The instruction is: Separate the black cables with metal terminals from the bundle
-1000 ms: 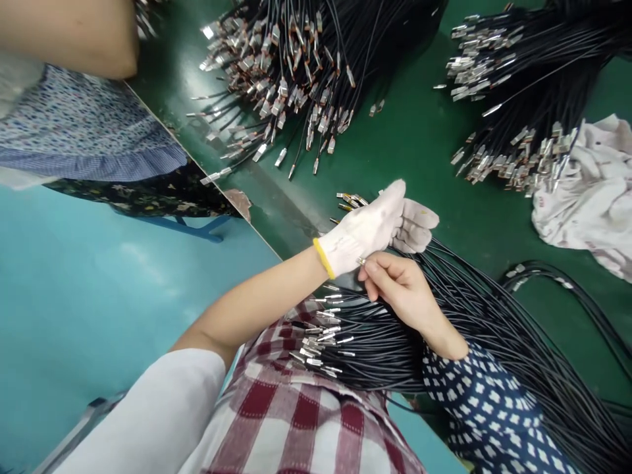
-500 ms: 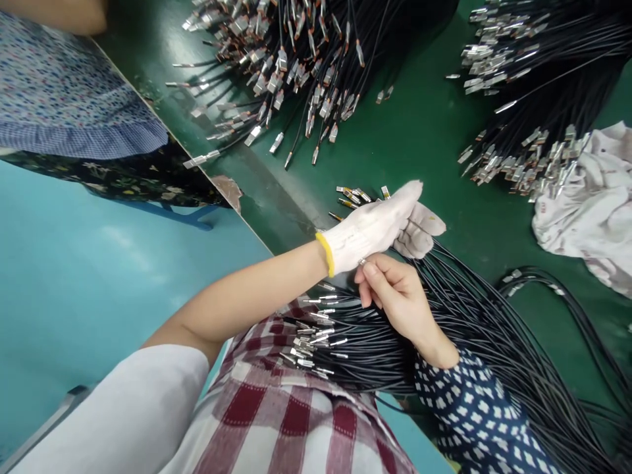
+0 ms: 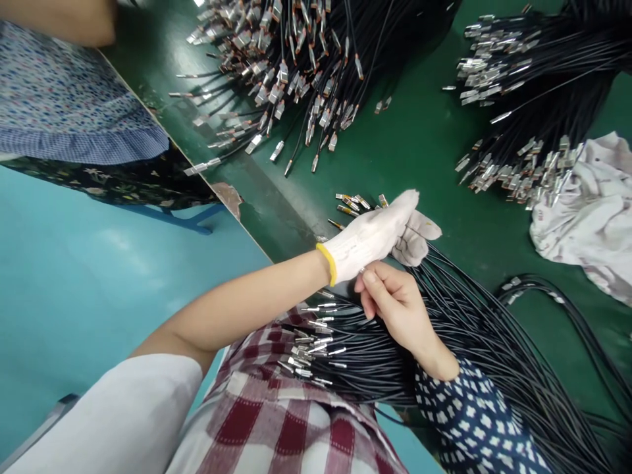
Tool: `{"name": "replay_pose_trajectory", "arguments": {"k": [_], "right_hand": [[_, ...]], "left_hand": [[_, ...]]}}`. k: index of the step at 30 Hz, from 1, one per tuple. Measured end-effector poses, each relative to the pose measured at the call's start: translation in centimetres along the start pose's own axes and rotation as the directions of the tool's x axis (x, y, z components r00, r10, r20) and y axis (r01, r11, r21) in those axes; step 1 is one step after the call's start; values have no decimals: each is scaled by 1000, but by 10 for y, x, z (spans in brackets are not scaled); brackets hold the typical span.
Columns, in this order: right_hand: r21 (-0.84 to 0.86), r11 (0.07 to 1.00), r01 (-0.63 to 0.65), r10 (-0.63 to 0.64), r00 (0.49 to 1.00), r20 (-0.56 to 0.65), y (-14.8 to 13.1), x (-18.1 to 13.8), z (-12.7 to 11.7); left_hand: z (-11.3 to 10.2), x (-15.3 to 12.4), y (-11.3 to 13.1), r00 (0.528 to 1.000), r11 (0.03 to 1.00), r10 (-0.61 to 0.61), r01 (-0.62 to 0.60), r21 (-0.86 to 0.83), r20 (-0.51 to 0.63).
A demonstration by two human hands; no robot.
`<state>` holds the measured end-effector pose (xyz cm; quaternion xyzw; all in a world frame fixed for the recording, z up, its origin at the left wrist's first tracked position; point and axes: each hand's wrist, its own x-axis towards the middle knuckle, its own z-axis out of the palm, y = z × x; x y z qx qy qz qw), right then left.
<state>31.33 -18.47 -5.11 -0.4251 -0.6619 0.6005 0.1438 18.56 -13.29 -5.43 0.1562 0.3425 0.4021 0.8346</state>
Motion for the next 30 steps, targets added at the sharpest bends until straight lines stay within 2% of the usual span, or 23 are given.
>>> {"name": "replay_pose_trajectory", "arguments": {"k": [6,12,19,27,30], "right_hand": [[24,1000,16,-16,1000,14,0,-1,0],[17,999,35,-35,999,7,3,-1,1],[3,999,35,-35,999,-23,6,-2,3],[-95,995,35,-44,995,-84,14,-5,8],[-72,997,41,-45,998,-52,13,-3,5]], "left_hand": [[-1,4,-5,999,998,45,-44,41,-28],[3,4,-5,997,996,29,-22,86,-78],[2,6,-12,991,983,109,-96,156,-80],[2,3,-15,980,942,190,-165,293,-60],[0,6,-16,979,943,200,-179,280,-49]]}}
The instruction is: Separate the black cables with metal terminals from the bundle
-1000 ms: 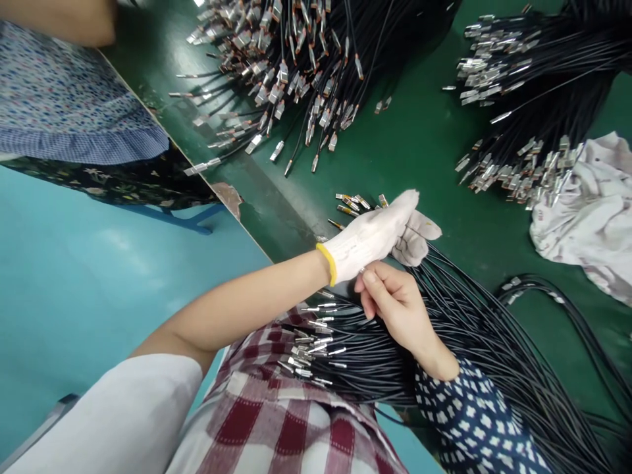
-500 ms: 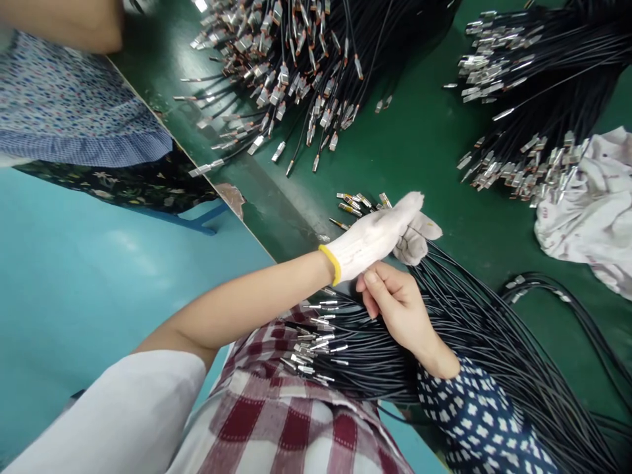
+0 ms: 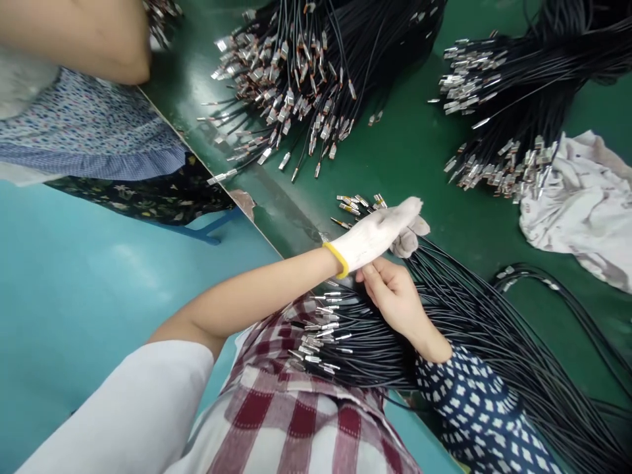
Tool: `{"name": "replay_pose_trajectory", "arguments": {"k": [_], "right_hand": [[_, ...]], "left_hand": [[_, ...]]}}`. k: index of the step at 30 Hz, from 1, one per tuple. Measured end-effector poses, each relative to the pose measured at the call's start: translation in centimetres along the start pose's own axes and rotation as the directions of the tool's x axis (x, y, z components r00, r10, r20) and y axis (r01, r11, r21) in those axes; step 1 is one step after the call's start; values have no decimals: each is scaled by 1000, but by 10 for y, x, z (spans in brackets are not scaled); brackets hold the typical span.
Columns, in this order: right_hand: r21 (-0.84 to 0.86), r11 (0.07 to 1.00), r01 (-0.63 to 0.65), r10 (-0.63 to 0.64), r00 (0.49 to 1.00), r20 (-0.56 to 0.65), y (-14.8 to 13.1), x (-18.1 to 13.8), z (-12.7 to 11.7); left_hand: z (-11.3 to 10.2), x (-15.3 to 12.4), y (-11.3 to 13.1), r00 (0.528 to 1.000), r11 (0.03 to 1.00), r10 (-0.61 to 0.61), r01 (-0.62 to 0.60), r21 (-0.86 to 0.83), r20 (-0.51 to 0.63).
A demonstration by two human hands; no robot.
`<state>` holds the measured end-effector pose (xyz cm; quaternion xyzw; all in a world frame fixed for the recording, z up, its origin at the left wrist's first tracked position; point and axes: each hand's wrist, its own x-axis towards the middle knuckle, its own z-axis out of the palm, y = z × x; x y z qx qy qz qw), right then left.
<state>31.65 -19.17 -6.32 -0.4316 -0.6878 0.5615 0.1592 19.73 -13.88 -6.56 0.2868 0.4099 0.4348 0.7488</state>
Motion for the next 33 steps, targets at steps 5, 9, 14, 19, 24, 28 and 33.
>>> {"name": "replay_pose_trajectory", "arguments": {"k": [5,9,14,19,24,28,33], "right_hand": [[227,974,0,-27,993,114,-7,6,-9],[393,919,-41,-1,994,106,-8,6,-14],[523,852,-27,9,999,39,-6,7,-17],[580,814,-26,29,1000,4,-6,7,-18],[614,789,9,3,1000,-17,-2,7,-16],[618,785,43,-20,999,-43,-1,9,-16],[648,760,46,-13,998,-56,-1,10,-15]], "left_hand": [[-2,2,11,993,980,-94,104,-172,66],[-7,1,18,973,934,-132,185,-304,189],[-17,-10,11,966,948,-70,142,-285,250],[-26,-29,6,954,990,59,-17,-141,294],[-28,-31,0,953,990,56,-14,-144,299],[-30,-28,-4,954,985,67,-18,-169,292],[-29,-30,-6,971,985,40,1,-171,237]]}}
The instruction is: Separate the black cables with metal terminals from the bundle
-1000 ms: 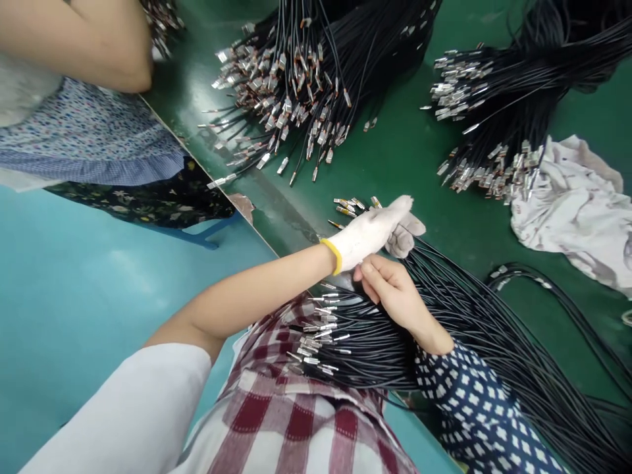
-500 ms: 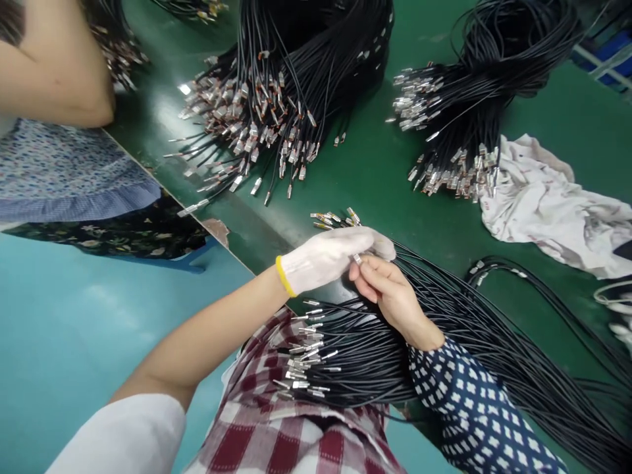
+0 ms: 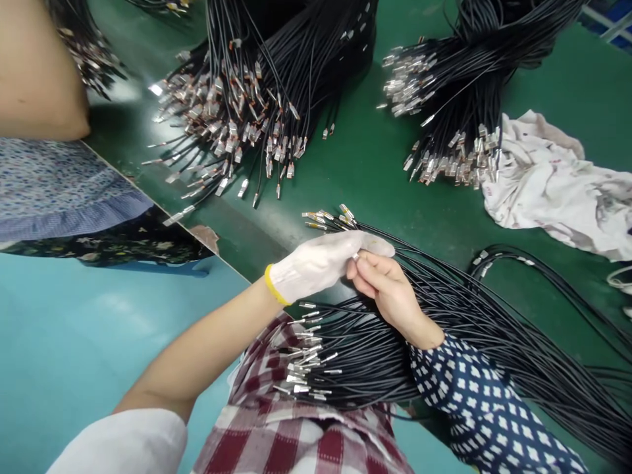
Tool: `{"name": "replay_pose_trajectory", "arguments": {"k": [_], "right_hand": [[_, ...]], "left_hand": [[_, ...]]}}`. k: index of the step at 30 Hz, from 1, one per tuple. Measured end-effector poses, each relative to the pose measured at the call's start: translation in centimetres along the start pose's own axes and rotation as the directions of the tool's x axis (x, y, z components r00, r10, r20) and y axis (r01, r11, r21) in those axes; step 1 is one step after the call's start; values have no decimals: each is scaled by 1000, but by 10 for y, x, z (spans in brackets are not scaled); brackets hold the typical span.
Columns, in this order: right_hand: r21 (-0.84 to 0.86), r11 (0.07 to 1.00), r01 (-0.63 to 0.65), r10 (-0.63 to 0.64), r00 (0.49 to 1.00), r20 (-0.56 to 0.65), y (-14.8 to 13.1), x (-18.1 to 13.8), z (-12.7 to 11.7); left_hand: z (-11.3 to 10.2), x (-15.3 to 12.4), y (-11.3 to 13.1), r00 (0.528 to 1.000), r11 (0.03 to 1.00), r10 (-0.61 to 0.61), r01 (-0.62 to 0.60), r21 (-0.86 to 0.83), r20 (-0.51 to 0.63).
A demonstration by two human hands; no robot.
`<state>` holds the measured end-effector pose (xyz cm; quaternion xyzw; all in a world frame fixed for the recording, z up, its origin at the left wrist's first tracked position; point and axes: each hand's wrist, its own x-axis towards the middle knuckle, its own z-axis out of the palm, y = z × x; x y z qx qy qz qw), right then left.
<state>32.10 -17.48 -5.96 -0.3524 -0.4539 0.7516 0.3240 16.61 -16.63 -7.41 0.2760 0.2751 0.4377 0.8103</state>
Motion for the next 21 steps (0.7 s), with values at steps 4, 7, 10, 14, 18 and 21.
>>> {"name": "replay_pose_trajectory", "arguments": {"k": [4,7,10,14,18,21], "right_hand": [[19,1000,-5,6,999,-37,3,0,3],[10,1000,-10,11,997,-71,5,1,4],[-9,1000,-27,26,993,-112,5,0,6],[2,1000,-22,22,992,-123,6,-1,6],[5,1000,2,-1,994,-107,7,1,4],[-68,997,28,-33,997,-74,8,2,3]], "left_hand": [[6,0,1,1000,1000,-23,22,20,19],[9,1,2,998,999,-46,45,28,38],[8,1,3,998,997,-53,51,63,29],[5,1,3,996,991,-88,87,102,10],[1,2,0,995,990,-97,94,109,24],[1,3,-2,998,991,-63,60,120,25]]}}
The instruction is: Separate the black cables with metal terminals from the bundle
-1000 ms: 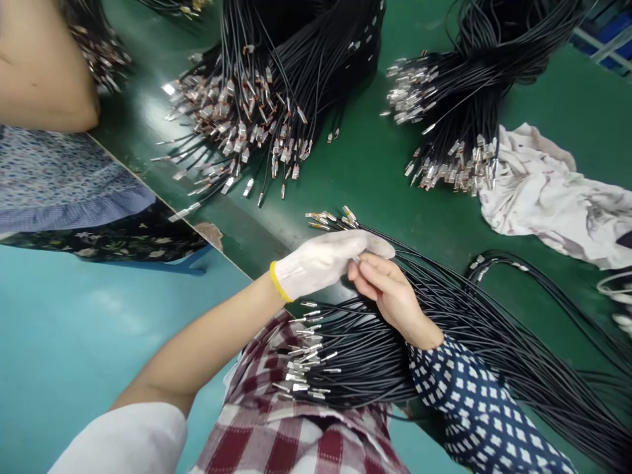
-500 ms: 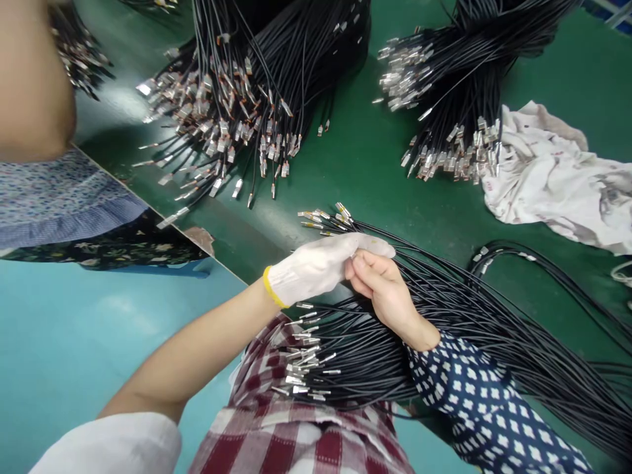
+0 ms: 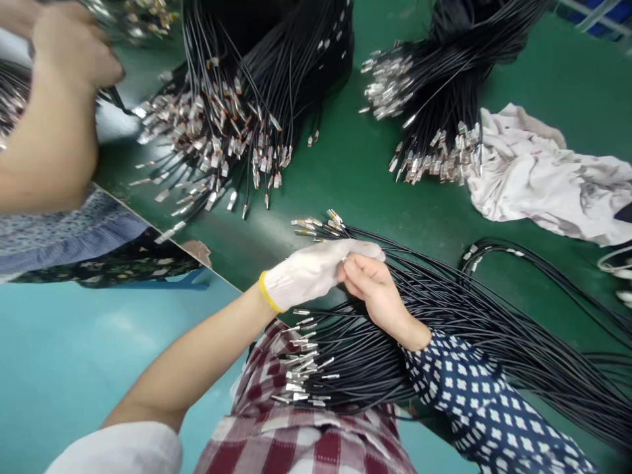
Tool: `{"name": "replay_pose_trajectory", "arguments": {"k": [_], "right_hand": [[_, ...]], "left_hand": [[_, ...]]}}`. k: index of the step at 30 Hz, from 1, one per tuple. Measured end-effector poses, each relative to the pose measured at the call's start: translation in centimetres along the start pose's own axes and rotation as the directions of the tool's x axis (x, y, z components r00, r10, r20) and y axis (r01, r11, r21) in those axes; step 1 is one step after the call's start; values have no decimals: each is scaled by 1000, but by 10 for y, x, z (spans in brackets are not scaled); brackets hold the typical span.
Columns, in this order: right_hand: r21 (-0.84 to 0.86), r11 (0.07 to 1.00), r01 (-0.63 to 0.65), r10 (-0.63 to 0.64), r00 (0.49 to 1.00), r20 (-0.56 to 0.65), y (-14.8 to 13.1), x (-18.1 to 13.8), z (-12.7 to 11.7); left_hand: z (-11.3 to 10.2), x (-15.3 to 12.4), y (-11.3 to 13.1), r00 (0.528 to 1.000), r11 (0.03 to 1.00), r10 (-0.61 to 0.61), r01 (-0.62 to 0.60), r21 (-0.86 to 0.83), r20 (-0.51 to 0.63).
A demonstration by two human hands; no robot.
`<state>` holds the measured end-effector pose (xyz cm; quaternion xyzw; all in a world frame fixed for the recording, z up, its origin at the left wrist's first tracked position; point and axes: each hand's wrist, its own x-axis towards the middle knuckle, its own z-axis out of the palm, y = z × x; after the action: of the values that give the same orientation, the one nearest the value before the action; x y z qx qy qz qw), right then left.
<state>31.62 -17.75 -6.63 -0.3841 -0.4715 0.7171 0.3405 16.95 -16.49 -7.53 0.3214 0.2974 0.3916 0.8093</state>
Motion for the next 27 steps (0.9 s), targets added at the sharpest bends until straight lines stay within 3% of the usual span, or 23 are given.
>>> {"name": "replay_pose_trajectory", "arguments": {"k": [2,4,6,8,9,11,14,17,19,21,24,27], "right_hand": [[-160,985,61,-54,997,46,-1,-2,1],[-453,871,193,-150,980,129,-2,-9,4],[-732,564,381,-204,924,324,-4,-19,7],[-810,289,511,-184,860,477,-7,-28,6],[-815,235,529,-182,848,498,-10,-31,4],[-831,238,503,-240,859,452,-16,-31,-5],[-896,284,342,-331,912,243,-25,-18,-22],[-986,124,115,-384,922,59,-26,-2,-32],[-998,44,51,-377,926,31,-25,4,-32],[-998,58,39,-368,930,15,-25,4,-30],[-971,211,109,-375,927,23,-30,-5,-26],[-842,459,283,-307,940,149,-33,-22,-24]], "left_hand": [[1,-3,1,996,998,60,-59,16,-60],[0,-12,4,989,996,92,-90,19,-113],[-2,-28,7,940,977,211,-204,54,-267],[-2,-47,6,842,907,382,-263,329,-381],[-1,-57,3,822,826,431,-194,529,-372],[6,-74,-7,827,531,499,-55,846,-259],[24,-89,-27,863,78,504,-88,993,37],[38,-96,-42,866,-137,448,-181,974,224],[43,-100,-46,857,-202,442,-192,960,264],[44,-103,-47,849,-214,453,-193,958,272],[43,-106,-47,849,-162,474,-174,971,232],[40,-110,-44,854,-93,503,-101,991,134]]}}
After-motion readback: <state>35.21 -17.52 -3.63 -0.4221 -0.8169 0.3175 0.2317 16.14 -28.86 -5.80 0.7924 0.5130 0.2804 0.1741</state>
